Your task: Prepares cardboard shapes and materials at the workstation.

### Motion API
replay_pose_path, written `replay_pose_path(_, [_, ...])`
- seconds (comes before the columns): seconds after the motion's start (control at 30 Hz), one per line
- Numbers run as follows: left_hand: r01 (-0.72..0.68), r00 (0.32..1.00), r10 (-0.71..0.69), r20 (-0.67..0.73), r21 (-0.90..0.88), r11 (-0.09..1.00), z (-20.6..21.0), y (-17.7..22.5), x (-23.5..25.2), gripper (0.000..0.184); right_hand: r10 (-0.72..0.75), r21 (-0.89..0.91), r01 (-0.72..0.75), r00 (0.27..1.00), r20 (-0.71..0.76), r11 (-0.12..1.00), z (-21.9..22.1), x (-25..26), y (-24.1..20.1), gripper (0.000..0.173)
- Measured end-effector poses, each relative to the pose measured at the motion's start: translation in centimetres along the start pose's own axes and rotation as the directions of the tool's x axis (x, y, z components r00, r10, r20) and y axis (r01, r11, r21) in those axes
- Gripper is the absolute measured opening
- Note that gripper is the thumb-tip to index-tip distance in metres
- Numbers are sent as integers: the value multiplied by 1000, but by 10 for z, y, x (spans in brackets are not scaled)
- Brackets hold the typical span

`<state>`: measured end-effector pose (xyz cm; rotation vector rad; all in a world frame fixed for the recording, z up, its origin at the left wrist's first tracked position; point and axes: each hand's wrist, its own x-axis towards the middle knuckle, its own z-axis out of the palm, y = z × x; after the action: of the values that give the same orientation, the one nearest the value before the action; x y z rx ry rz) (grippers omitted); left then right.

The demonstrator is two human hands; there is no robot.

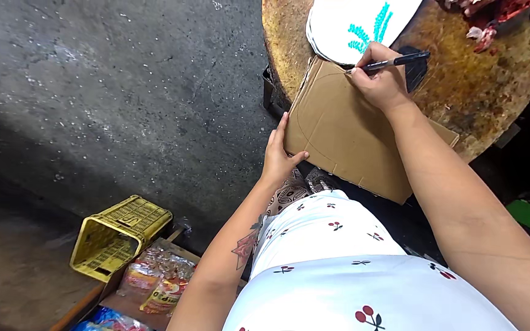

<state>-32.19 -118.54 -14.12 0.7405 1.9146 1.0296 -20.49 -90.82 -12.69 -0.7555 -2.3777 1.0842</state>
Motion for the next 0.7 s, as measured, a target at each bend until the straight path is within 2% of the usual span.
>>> replay_pose_path(0.13, [-15, 1000, 15, -2, 5, 1000, -1, 0, 0, 114, 154, 322, -82, 967, -203, 943, -11, -21, -3, 5])
replay_pose_path(0.2, [-24, 1000, 24, -5, 14, 1000, -2, 1, 0, 113, 219, 390, -105, 940, -262, 915, -14, -34, -5, 9])
replay_pose_path(0.27, [-34, 999, 35, -11, 28, 999, -2, 1, -1, 113, 239, 380, -133, 939, -246, 915, -11, -44, -7, 10])
replay_pose_path(0.4, [-35, 999, 36, -15, 34, 999, -1, 3, -5, 112, 175, 341, -104, 967, -185, 934, 12, -45, -13, 14])
replay_pose_path(0.7, [-57, 998, 57, -13, 46, 997, -1, -2, -6, 113, 236, 209, -183, 934, -269, 961, 36, -36, -16, 8])
